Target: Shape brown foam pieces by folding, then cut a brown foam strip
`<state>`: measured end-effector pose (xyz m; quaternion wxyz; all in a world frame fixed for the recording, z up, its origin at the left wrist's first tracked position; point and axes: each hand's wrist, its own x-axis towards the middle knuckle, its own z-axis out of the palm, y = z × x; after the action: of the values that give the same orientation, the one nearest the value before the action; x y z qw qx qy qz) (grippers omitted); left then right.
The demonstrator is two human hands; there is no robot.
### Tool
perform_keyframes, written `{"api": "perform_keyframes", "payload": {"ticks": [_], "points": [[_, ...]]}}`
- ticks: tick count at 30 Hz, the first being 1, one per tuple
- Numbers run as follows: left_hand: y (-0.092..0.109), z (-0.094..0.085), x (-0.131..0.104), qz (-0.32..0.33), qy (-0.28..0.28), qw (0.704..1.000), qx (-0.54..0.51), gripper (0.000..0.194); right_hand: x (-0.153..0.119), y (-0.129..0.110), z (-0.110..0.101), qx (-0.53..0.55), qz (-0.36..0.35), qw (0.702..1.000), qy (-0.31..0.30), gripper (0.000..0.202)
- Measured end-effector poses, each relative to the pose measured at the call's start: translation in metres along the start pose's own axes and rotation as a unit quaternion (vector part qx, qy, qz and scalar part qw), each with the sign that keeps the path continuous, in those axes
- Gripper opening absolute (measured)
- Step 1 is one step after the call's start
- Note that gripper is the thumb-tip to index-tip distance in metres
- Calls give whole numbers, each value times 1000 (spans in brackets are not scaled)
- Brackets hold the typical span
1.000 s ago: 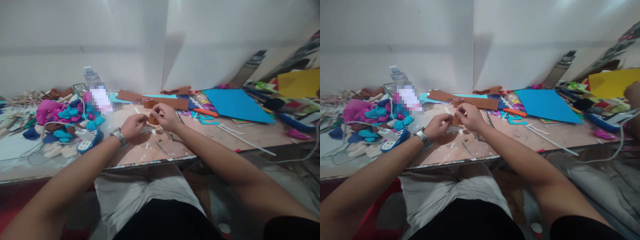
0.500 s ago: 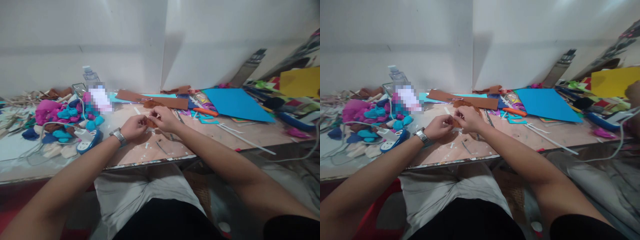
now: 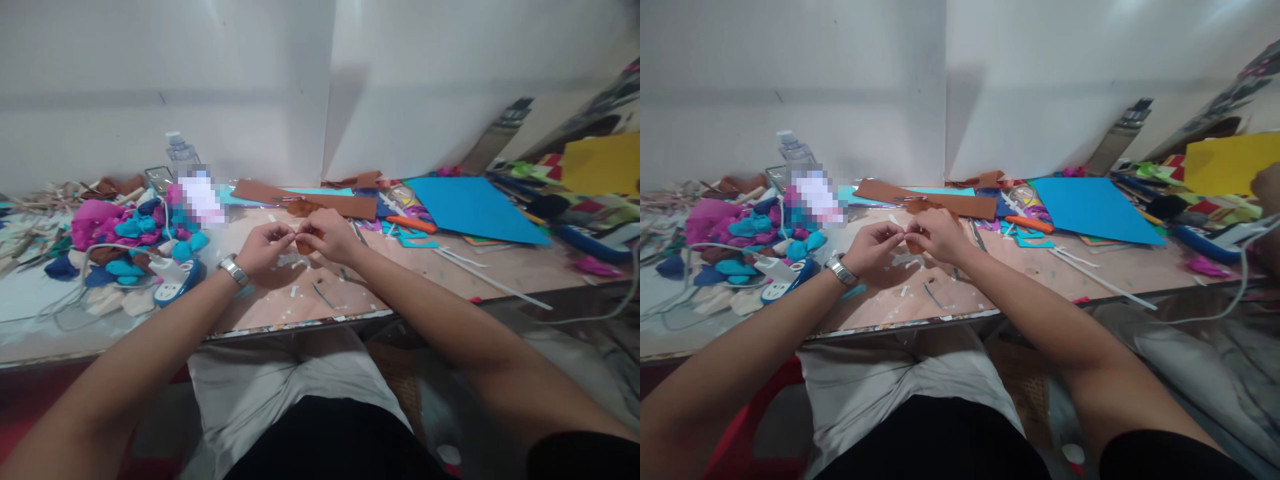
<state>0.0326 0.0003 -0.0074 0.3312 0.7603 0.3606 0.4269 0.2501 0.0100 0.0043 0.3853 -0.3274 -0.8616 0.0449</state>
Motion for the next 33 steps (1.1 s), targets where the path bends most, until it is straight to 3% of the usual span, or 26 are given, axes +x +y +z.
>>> {"api": "perform_keyframes", "payload": {"ticks": [5,10,17,25,33], "points": [[2,2,-2,8,-31,998,-51,36,0,-1,-1,16,-11,1000,15,29],[3,2,0,30,-50,995,-76,37,-1,-8,-6,31,-18,999,11,23],[3,-2,2,46,-46,997,-28,38,-1,-13,-8,38,-16,999,17,20],[8,-6,0,102,33,987,120,31,-2,-8,-5,36,-25,998,34,17],[10,-6,-2,139,17,980,142,28,-1,-9,-7,28,-1,999,32,20]]}}
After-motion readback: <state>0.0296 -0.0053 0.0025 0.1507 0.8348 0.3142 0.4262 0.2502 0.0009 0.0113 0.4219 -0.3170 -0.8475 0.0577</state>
